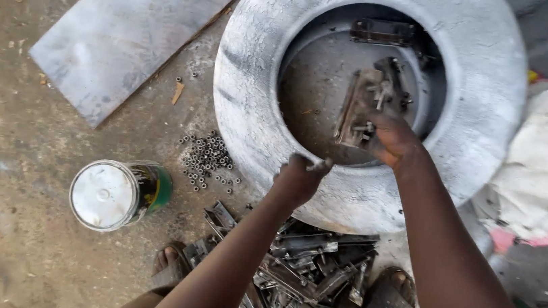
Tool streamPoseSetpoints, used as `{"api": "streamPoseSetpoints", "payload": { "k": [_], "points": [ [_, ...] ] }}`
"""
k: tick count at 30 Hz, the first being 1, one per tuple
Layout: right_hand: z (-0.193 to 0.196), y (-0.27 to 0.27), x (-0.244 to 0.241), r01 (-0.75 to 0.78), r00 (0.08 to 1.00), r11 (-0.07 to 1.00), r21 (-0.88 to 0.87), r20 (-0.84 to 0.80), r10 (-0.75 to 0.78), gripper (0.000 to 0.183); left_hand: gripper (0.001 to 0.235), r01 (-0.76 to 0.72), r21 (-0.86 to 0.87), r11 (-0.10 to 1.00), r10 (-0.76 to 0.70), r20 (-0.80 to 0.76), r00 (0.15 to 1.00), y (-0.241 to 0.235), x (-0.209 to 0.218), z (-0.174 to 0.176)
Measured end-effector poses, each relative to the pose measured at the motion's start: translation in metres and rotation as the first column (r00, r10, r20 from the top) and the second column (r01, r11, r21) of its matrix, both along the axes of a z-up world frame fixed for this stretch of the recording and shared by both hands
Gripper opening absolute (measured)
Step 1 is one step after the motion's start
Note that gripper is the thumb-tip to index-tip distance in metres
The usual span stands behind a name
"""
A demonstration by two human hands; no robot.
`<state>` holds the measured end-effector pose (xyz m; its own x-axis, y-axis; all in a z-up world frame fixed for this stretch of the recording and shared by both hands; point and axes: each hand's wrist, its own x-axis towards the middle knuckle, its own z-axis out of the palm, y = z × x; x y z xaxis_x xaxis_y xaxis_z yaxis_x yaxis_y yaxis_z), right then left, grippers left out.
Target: The person sits on the ground assembling metal bracket fittings: they pick a bracket from a pile, insert bolts through its holes, thread nuts onto the bolts by hand, and place the finished assembly into a large round container holding other completed pieces.
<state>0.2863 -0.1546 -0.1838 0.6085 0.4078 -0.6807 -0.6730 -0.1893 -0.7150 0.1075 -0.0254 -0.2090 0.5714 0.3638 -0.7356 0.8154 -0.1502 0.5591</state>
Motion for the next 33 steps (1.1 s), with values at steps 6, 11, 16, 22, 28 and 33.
{"api": "streamPoseSetpoints", "payload": {
  "k": [6,11,16,22,28,33],
  "points": [
    [0.138,0.025,-0.091,-0.146,0.936,0.976,-0.160,0.296,0.189,0.040,0.090,-0.356,-0.399,0.845,0.448,0.165,0.879,-0.005,0.004,0.186],
    [0.161,0.018,-0.152,-0.265,0.883,0.948,-0.178,0.350,0.313,0.044,0.094,-0.408,-0.493,0.768,0.552,0.188,0.813,-0.007,-0.033,0.224],
    [0.201,0.004,-0.214,-0.351,0.783,0.887,-0.301,0.426,0.454,0.043,0.093,-0.389,-0.425,0.817,0.522,0.258,0.813,-0.005,-0.059,0.199],
    [0.219,-0.002,-0.249,-0.053,0.801,0.916,-0.398,0.531,0.277,0.037,0.094,-0.396,-0.305,0.866,0.493,0.389,0.778,0.020,-0.094,0.201],
    [0.168,0.008,-0.262,-0.369,0.821,0.928,-0.056,0.447,0.354,0.026,0.083,-0.509,-0.316,0.801,0.597,0.487,0.637,0.025,-0.118,0.210],
    [0.201,0.004,-0.264,-0.329,0.775,0.944,-0.025,0.564,0.285,0.032,0.090,-0.649,-0.402,0.645,0.761,0.407,0.505,0.033,-0.134,0.230]
  ]
}}
